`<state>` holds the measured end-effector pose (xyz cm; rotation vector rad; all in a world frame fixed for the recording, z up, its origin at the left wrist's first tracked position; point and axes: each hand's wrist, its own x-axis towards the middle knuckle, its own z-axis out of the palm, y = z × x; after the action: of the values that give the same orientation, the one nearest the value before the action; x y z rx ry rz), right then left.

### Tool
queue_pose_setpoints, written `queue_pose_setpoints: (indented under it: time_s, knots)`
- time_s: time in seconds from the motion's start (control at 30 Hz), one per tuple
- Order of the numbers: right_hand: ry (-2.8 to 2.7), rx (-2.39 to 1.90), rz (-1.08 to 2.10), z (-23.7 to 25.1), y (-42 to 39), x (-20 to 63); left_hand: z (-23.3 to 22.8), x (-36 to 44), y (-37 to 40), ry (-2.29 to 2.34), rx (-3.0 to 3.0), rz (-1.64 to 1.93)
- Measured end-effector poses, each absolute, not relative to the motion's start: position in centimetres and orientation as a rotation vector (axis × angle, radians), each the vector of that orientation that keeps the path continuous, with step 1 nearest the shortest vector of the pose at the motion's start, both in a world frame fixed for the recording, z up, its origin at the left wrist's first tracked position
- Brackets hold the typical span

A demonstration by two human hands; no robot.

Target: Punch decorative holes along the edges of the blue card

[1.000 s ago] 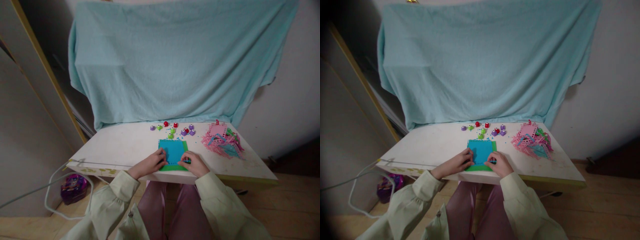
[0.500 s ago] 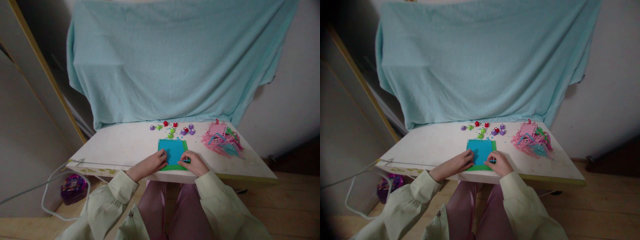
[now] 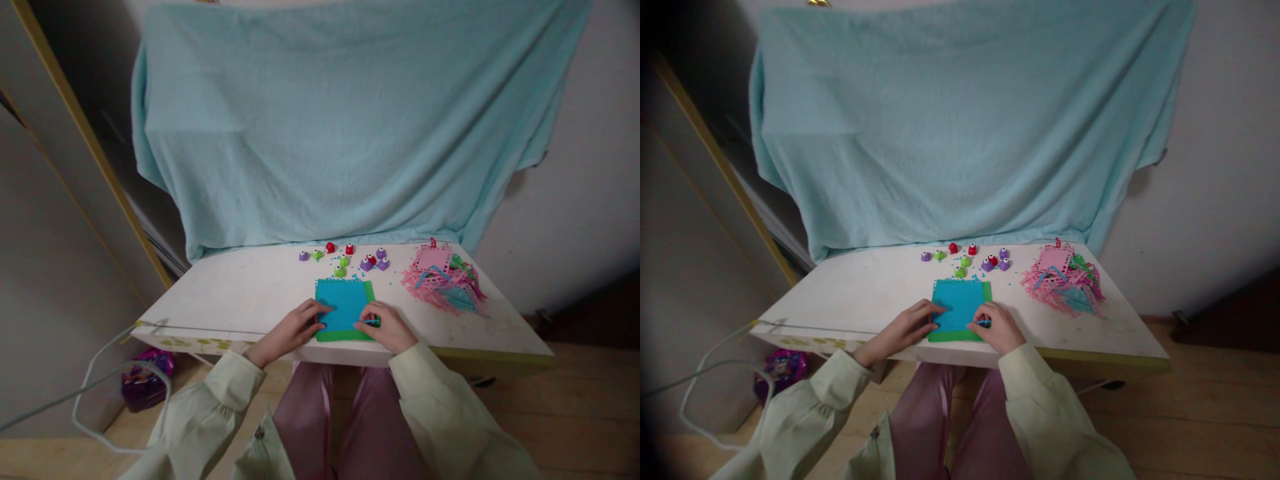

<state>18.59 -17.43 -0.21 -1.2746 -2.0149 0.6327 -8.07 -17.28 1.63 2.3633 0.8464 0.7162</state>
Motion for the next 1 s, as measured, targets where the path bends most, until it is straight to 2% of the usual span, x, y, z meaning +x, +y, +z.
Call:
queue_pose_setpoints:
  time_s: [0.53, 1.0]
  knots:
    - [-2.011, -1.275, 0.631, -0.3, -17.5, 18.7, 1.8, -8.0, -17.6, 0.963, 2.229, 0.728]
    - [-2.003, -1.276, 0.635, 0.0, -17.7, 18.6, 1.0, -7.0, -16.5, 1.006, 2.362, 0.652]
